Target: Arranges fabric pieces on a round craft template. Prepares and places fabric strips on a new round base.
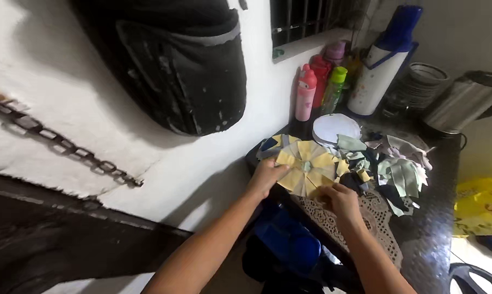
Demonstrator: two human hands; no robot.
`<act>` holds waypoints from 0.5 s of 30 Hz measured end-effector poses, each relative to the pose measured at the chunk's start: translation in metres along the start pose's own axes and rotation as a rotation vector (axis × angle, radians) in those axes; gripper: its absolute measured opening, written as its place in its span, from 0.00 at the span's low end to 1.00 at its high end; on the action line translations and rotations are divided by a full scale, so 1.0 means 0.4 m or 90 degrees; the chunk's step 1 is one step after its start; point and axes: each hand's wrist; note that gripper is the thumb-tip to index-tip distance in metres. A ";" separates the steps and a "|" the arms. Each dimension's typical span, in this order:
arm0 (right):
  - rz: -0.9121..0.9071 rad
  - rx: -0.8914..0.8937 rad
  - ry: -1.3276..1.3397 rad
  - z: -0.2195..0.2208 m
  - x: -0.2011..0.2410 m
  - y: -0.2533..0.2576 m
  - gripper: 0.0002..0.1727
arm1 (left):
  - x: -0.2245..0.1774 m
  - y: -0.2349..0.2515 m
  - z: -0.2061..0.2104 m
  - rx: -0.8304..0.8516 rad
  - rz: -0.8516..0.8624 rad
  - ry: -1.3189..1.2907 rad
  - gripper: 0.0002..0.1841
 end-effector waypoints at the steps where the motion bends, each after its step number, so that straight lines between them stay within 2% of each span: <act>1: 0.001 0.009 -0.004 0.028 0.016 0.022 0.07 | -0.005 0.035 -0.008 -0.011 0.006 0.013 0.13; 7: 0.042 0.031 0.007 0.146 0.073 0.111 0.07 | -0.008 0.199 -0.029 -0.040 0.007 0.091 0.15; 13: 0.102 0.045 0.007 0.195 0.059 0.149 0.08 | 0.013 0.253 -0.036 -0.040 -0.004 0.144 0.14; 15: 0.132 0.087 0.019 0.192 0.048 0.147 0.14 | 0.024 0.262 -0.041 -0.042 -0.010 0.162 0.14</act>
Point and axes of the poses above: each hand's wrist, its own y-axis towards the middle knuckle, its own z-axis out of the palm, x = y × z, and after that the axes turned 15 degrees about -x, right-handed
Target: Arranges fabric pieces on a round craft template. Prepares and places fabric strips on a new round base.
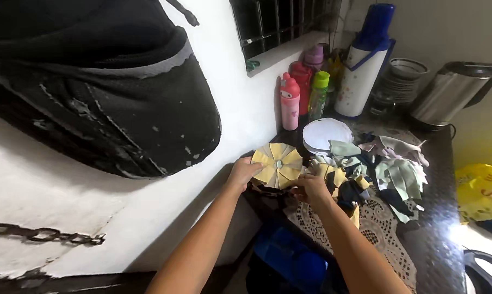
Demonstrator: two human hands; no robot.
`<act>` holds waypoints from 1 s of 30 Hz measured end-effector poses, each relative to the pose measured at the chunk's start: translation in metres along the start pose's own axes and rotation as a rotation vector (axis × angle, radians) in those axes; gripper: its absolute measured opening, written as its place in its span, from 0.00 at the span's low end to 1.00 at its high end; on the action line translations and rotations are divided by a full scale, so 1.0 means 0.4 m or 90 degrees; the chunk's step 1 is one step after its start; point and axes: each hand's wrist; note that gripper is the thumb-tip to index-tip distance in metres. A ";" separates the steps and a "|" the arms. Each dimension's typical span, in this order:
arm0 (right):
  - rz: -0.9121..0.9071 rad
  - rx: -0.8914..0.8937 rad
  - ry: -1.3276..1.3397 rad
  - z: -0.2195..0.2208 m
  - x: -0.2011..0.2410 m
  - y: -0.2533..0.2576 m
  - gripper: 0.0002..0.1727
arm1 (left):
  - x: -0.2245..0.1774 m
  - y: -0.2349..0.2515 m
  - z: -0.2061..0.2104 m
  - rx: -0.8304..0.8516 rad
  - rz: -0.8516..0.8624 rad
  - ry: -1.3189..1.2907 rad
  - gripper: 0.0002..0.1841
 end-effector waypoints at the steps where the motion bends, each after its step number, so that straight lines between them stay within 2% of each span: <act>1: 0.003 0.016 0.003 -0.006 -0.009 -0.003 0.17 | 0.007 0.004 0.000 0.000 -0.004 0.009 0.14; 4: -0.067 0.048 -0.071 -0.041 -0.044 -0.030 0.21 | 0.014 0.009 0.001 -0.003 -0.016 0.014 0.15; 7: -0.235 0.074 -0.263 -0.092 -0.083 -0.078 0.17 | 0.004 0.006 -0.002 -0.008 -0.018 0.027 0.14; 11: -0.447 0.041 -0.495 -0.172 -0.141 -0.162 0.16 | -0.001 0.010 -0.007 -0.012 -0.015 0.052 0.15; 14: -0.669 -0.033 -0.501 -0.231 -0.220 -0.192 0.12 | 0.003 0.020 -0.006 -0.008 0.010 0.076 0.15; 16: -0.772 -0.076 -0.486 -0.266 -0.256 -0.199 0.10 | 0.002 0.024 -0.006 -0.001 0.019 0.093 0.16; 19: -0.782 -0.084 -0.491 -0.320 -0.272 -0.226 0.11 | -0.002 0.026 -0.002 0.012 0.020 0.111 0.16; 26: -0.691 -0.124 -0.502 -0.444 -0.289 -0.277 0.12 | 0.000 0.030 0.008 0.004 0.017 0.140 0.17; 28: -0.673 -0.151 -0.496 -0.481 -0.302 -0.276 0.12 | -0.002 0.030 -0.004 -0.018 0.045 0.191 0.21; 30: -0.669 -0.189 -0.490 -0.521 -0.320 -0.267 0.13 | -0.023 0.005 -0.022 -0.078 0.102 0.278 0.30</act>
Point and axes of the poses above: each hand's wrist, its own y-axis towards the middle knuckle, its own z-axis out of the palm, x = y × z, and after that the axes turned 15 degrees about -x, right-handed
